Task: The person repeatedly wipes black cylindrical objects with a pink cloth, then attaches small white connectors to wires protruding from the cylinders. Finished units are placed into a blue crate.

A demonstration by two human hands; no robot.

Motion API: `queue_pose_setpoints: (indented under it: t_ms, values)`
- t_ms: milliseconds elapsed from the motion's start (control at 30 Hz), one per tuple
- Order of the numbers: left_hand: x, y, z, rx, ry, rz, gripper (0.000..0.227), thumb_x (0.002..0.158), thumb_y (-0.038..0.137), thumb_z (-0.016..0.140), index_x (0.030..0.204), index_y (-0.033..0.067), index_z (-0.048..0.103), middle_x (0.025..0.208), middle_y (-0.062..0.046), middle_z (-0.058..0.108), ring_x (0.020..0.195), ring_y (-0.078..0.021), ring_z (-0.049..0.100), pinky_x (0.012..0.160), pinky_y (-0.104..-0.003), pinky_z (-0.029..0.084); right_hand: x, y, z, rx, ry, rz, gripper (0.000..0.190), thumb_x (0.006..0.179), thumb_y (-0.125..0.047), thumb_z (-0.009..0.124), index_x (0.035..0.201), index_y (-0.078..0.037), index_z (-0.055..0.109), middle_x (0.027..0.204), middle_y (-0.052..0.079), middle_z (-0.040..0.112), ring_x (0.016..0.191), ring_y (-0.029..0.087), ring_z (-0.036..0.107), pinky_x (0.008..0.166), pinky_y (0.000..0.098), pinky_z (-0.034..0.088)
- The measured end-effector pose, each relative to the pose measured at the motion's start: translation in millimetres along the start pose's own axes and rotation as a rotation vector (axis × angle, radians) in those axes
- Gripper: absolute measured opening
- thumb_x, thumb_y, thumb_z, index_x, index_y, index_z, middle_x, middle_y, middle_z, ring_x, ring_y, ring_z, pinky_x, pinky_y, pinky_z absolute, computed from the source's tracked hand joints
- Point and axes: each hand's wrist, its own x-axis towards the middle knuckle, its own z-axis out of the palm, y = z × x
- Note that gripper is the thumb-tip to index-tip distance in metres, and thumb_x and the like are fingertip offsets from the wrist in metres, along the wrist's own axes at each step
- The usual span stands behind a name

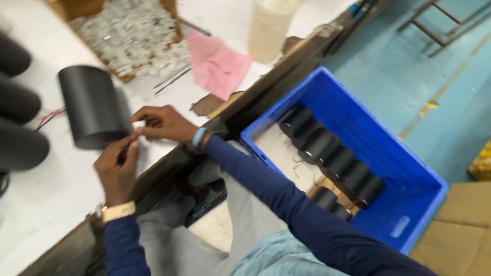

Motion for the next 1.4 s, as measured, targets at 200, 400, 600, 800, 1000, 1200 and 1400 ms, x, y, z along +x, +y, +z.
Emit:
queue_pose_setpoints:
  t_ms: [200, 400, 600, 800, 1000, 1200, 1400]
  values:
    - [-1, -4, -4, -0.095, 0.063, -0.074, 0.006, 0.100, 0.005, 0.070, 0.102, -0.0006, 0.072, 0.089, -0.008, 0.065, 0.069, -0.0134, 0.060, 0.062, -0.028, 0.047, -3, 5, 1, -0.221, -0.033, -0.035, 0.025, 0.098, -0.013, 0.075, 0.121, -0.002, 0.069, 0.091, 0.003, 0.073, 0.075, 0.007, 0.067, 0.065, 0.0238, 0.057]
    - [0, -6, -9, -0.185, 0.169, -0.074, 0.022, 0.091, 0.007, 0.080, 0.111, 0.0002, 0.073, 0.090, -0.005, 0.071, 0.070, -0.0085, 0.062, 0.064, -0.025, 0.050, 0, -2, 4, -0.087, 0.001, 0.043, 0.017, 0.104, -0.009, 0.067, 0.120, -0.004, 0.062, 0.081, -0.002, 0.062, 0.070, 0.004, 0.060, 0.064, 0.0221, 0.050]
    - [-8, -15, -11, -0.167, 0.171, -0.037, 0.008, 0.093, 0.002, 0.076, 0.099, 0.0004, 0.073, 0.085, -0.005, 0.064, 0.068, -0.0088, 0.059, 0.061, -0.025, 0.046, -6, -7, 8, -0.191, -0.078, 0.029, 0.011, 0.109, -0.007, 0.060, 0.119, -0.003, 0.060, 0.085, -0.004, 0.057, 0.074, 0.003, 0.052, 0.065, 0.0203, 0.045]
    - [-8, -9, -16, -0.186, 0.157, -0.081, 0.006, 0.092, 0.003, 0.071, 0.097, 0.0004, 0.069, 0.085, -0.004, 0.060, 0.067, -0.0094, 0.057, 0.061, -0.025, 0.046, -4, -18, 15, -0.222, -0.100, 0.081, 0.011, 0.106, -0.004, 0.058, 0.117, -0.002, 0.060, 0.085, -0.004, 0.057, 0.075, 0.003, 0.053, 0.068, 0.0199, 0.045]
    - [-10, -7, -17, -0.162, 0.142, -0.088, 0.008, 0.092, 0.004, 0.070, 0.098, 0.0000, 0.067, 0.084, -0.004, 0.054, 0.068, -0.0106, 0.052, 0.063, -0.026, 0.045, -5, -21, 15, -0.178, -0.104, 0.087, 0.012, 0.105, -0.004, 0.059, 0.117, -0.002, 0.060, 0.086, -0.003, 0.058, 0.076, 0.004, 0.055, 0.070, 0.0202, 0.047]
    - [-8, -4, -19, -0.160, 0.159, -0.097, 0.006, 0.092, 0.005, 0.068, 0.096, 0.0008, 0.065, 0.085, -0.003, 0.057, 0.068, -0.0106, 0.053, 0.063, -0.026, 0.047, -4, -17, 11, -0.148, -0.129, 0.077, 0.012, 0.105, -0.005, 0.060, 0.116, -0.001, 0.061, 0.091, -0.003, 0.060, 0.080, 0.004, 0.056, 0.074, 0.0198, 0.049]
    - [-9, -2, -19, -0.118, 0.154, -0.080, 0.007, 0.090, 0.005, 0.069, 0.097, 0.0019, 0.067, 0.085, -0.004, 0.058, 0.067, -0.0114, 0.058, 0.064, -0.026, 0.049, -4, -18, 14, -0.241, -0.156, 0.069, 0.016, 0.101, -0.005, 0.064, 0.116, -0.001, 0.062, 0.096, -0.004, 0.062, 0.080, 0.002, 0.056, 0.070, 0.0191, 0.049]
